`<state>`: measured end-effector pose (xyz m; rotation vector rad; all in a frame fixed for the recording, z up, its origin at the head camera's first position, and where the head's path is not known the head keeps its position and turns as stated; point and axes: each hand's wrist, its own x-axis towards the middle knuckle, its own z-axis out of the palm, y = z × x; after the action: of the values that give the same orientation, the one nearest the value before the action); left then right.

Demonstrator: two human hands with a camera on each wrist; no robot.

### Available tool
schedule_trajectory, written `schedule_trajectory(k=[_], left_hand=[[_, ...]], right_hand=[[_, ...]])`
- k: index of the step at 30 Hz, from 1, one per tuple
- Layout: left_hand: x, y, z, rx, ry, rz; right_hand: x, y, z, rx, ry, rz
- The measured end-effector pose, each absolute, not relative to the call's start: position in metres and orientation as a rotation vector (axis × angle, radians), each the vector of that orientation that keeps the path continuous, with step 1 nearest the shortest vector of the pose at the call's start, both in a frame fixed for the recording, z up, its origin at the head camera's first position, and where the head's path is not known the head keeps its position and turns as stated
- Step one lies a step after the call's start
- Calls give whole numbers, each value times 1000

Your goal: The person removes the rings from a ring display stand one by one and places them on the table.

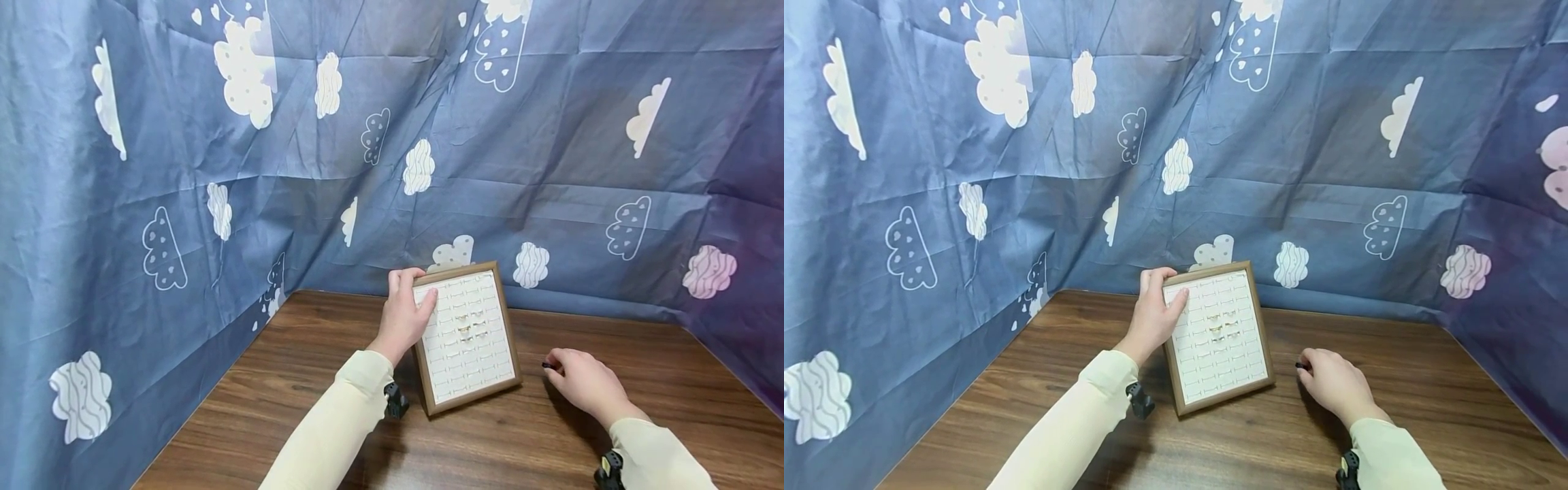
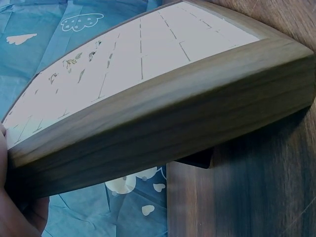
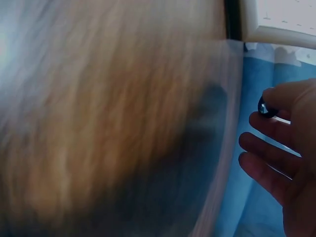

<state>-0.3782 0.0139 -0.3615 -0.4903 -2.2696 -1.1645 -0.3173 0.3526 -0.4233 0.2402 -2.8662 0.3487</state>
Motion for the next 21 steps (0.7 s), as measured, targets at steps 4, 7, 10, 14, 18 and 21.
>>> schedule_trajectory(k=[4, 7, 10, 14, 18, 21], left_hand=[[-378, 13, -361, -496, -2266, -1166], [-378, 13, -361, -495, -2268, -1164], [-379, 13, -362, -488, -2272, -1160], [-379, 13, -361, -495, -2270, -1162], [-379, 13, -361, -499, -2271, -1162], [-379, 13, -361, -492, -2275, -1161]], right_hand=[[-317, 357, -427, 263, -2893, 277], [-315, 359, -429, 275, -2910, 251], [-314, 359, -430, 284, -2919, 244], [-313, 358, -433, 295, -2930, 229], [-313, 358, -434, 307, -2936, 224], [-313, 357, -434, 311, -2942, 235]])
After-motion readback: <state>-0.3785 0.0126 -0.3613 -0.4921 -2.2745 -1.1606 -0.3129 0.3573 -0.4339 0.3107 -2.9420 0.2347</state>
